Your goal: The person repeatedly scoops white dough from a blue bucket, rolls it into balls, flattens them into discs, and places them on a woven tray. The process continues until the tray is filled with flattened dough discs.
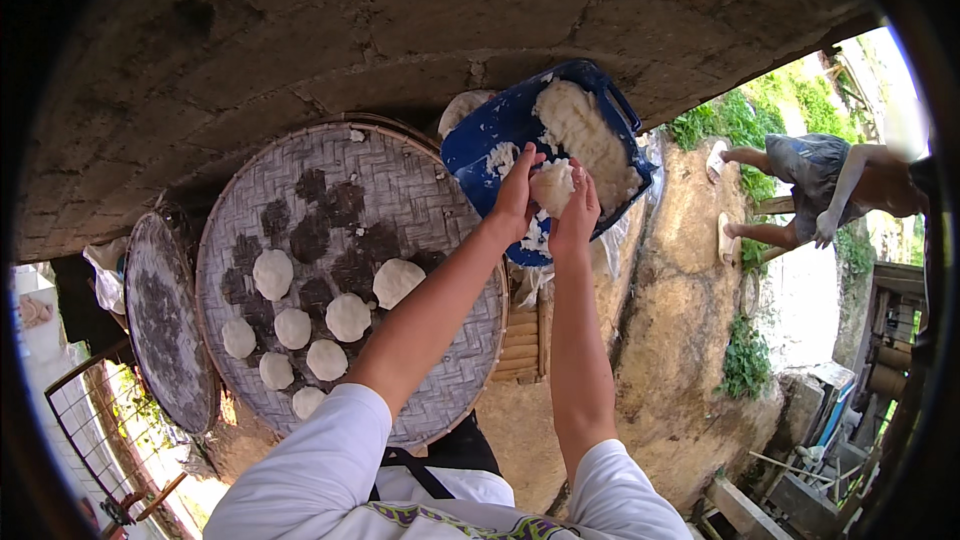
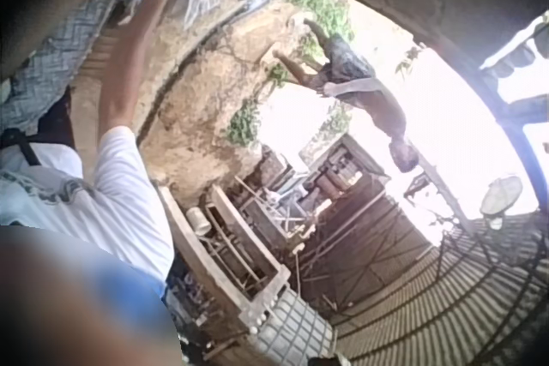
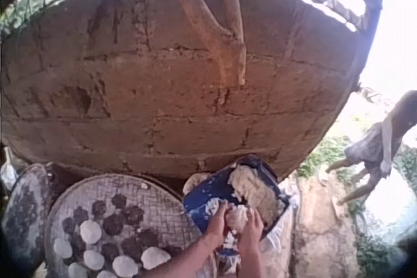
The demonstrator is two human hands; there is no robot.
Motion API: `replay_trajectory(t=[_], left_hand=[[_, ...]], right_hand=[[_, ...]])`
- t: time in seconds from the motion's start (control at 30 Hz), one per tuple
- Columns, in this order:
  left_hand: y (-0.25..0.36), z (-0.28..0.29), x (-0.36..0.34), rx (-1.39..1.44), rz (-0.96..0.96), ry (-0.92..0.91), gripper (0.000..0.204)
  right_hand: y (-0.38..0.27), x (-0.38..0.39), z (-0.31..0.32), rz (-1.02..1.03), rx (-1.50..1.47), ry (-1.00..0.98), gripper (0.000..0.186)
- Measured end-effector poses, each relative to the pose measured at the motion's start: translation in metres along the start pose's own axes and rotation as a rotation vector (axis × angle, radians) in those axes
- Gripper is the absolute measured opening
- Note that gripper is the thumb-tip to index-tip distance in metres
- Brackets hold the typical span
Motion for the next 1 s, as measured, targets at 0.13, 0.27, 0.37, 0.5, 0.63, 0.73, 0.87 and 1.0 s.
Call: replay_trajectory(t=[0.13,0.27,0.37,0.5,0.63,0.73,0.87,1.0], left_hand=[[-0.008,-0.005,0.004,0.443,0.23,-0.236,0.039],[-0.015,-0.009,0.015,0.476,0.09,-0.298,0.034],[0.009,-0.006,0.036,-0.706,-0.661,0.171,0.033],[0.01,-0.012,0.057,-0.657,-0.683,0.136,0.039],[0.015,-0.003,0.085,0.013,-0.285,-0.099,0.042],[0.032,0.006,0.138,0.389,-0.032,-0.401,0.037],[0.053,0.039,0.21,0.581,0.135,-0.475,0.035],[0.06,0.072,0.266,0.64,0.188,-0.487,0.038]], right_hand=[[-0.031,0.011,-0.01,0.362,0.526,-0.11,0.035],[-0.007,0.009,0.005,-0.005,-0.087,-0.022,0.046],[0.023,0.023,-0.006,-0.388,-0.629,-0.039,0.054],[0.012,0.042,-0.013,-0.253,-0.514,0.066,0.049],[-0.044,0.082,-0.044,0.051,-0.21,-0.094,0.04],[-0.09,0.136,-0.084,0.257,0.257,-0.391,0.043],[-0.138,0.208,-0.112,0.337,0.375,-0.496,0.036],[-0.121,0.266,-0.155,-0.241,-0.276,-0.737,0.05]])
Point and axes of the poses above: each hand's wrist, its own x-axis away from the middle knuckle, its own z-axis out of the back of the hand, y = z × x, the point moved 6 cm from there along -x, towards the middle knuckle, and after that the axes turned 3 degrees about z, right-handed, at the moved point
